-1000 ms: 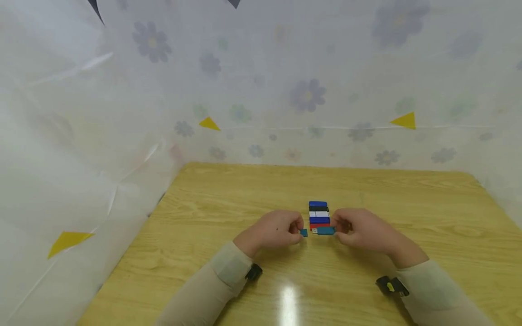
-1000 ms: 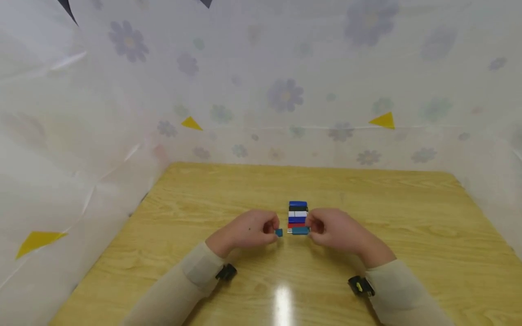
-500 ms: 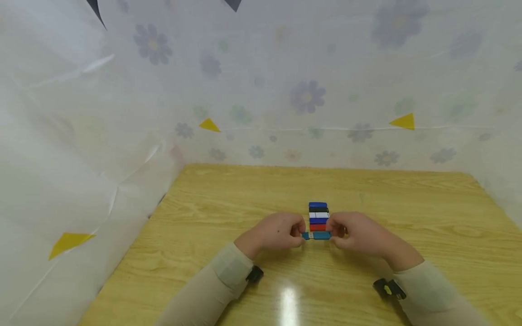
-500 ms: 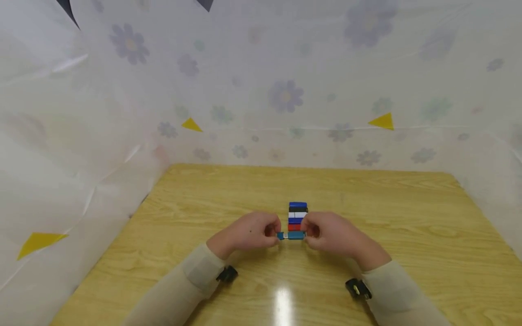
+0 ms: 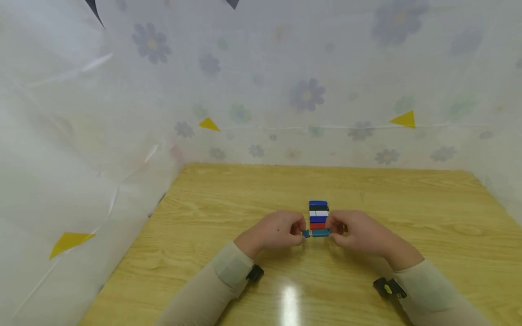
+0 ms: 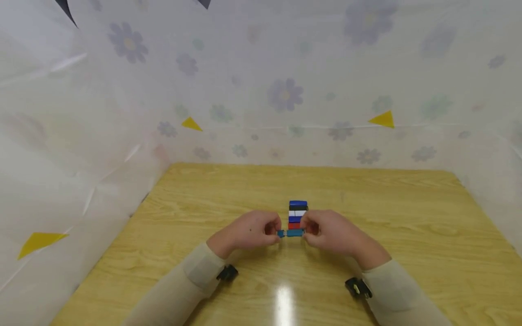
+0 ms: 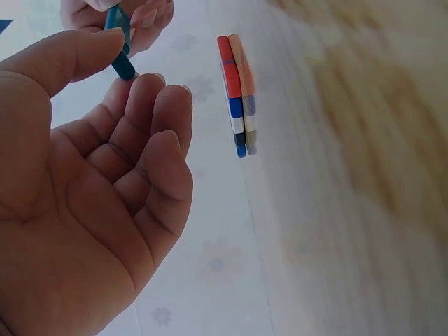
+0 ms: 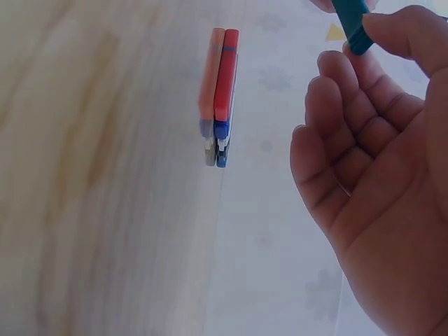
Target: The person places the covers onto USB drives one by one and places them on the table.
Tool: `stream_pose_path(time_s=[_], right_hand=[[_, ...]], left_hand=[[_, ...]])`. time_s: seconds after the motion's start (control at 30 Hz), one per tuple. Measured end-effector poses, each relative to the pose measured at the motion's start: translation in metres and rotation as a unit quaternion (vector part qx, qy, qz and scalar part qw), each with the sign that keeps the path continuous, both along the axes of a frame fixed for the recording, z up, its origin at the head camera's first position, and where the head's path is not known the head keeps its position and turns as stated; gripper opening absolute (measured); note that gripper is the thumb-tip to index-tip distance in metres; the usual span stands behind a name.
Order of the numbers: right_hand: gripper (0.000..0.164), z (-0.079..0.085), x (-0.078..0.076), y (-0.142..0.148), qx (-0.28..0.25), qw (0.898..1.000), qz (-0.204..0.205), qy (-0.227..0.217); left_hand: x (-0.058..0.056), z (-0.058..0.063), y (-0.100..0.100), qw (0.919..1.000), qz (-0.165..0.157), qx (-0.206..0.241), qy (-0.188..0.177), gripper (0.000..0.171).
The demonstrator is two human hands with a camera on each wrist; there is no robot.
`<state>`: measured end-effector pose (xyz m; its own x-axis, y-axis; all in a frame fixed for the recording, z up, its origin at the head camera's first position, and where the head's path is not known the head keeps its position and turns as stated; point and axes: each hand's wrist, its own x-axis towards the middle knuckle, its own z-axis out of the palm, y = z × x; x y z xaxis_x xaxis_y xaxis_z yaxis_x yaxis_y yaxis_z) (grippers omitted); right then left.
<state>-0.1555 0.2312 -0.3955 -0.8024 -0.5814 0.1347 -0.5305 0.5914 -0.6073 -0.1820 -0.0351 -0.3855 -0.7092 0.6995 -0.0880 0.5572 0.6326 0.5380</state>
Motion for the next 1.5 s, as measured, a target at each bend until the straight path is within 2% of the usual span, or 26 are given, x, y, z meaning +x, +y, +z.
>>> stream_pose_path(time_s=[0.23,0.73,0.83,1.0,1.17,1.3,1.5], right_hand=[[0.015,-0.0007,0.0008,-0.0003,-0.022,1.0,-0.005,-0.013],[0.011,0.002,-0.0006,-0.0001,-0.023,1.0,0.001,-0.021],[0.011,0.0016,-0.0008,0.0002,-0.021,1.0,-0.001,-0.01],[0.01,0.0015,0.0005,-0.0002,-0.021,0.999,-0.006,0.036],[0.009,0.0043,0.0025,-0.0023,-0.028,0.997,-0.014,0.07],[0.008,0.0063,0.0027,-0.0031,-0.027,0.996,-0.017,0.077],[0.011,0.0038,0.0019,-0.001,-0.014,0.996,-0.022,0.08]], left_hand=[[-0.001,-0.0008,0.0,1.0,-0.002,-0.002,0.008,0.015],[-0.0016,0.0016,0.0009,0.9997,-0.003,0.018,0.014,0.013],[-0.0015,0.0021,0.0006,0.9996,0.003,0.025,0.013,0.012],[-0.0011,0.0035,0.0007,0.9989,0.019,0.042,0.01,0.013],[0.0012,0.0066,0.0013,0.9984,0.014,0.049,0.022,0.014],[0.0014,0.0082,0.0018,0.9979,0.01,0.056,0.033,0.013],[0.0006,0.0069,0.003,0.998,0.014,0.054,0.03,0.016]])
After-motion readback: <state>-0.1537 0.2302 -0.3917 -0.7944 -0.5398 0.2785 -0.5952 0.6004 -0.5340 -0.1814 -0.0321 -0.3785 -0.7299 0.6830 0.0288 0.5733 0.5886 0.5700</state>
